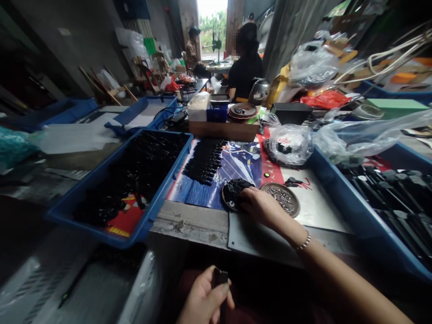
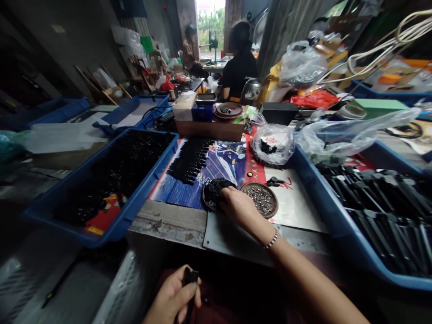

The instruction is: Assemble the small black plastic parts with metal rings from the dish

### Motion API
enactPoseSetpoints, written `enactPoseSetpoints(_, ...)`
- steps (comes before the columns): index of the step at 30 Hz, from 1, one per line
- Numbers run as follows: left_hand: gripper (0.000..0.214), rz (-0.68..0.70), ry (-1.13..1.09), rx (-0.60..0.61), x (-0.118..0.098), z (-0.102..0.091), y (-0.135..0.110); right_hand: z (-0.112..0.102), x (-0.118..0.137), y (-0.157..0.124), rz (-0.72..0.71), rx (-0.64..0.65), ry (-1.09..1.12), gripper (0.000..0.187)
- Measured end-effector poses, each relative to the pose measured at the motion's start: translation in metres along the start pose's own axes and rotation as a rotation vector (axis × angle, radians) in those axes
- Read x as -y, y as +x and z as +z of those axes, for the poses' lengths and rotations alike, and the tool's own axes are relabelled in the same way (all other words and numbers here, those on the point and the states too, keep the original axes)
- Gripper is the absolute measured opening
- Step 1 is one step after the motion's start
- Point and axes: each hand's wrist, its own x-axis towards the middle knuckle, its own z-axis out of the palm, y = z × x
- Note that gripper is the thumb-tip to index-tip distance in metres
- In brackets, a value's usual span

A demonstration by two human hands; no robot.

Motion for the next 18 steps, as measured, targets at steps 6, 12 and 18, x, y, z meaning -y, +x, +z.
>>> enactPoseSetpoints(6, 0.052, -0.014, -0.002, -0.005, 0.003, 0.007, 0.001, -0.002, -0.001, 0.001, 0.031, -0.006, 0.021, 0.006)
enactPoseSetpoints(12, 0.054, -0.017, 0.033, -0.012, 0.003, 0.011, 0.005, -0.005, 0.003, -0.001, 0.042, -0.056, 0.095, 0.013)
enactPoseSetpoints(18, 0.057, -0.067, 0.047, -0.042, 0.003, 0.015, 0.009, -0.010, 0.002, -0.008, 0.054, -0.146, 0.259, 0.020)
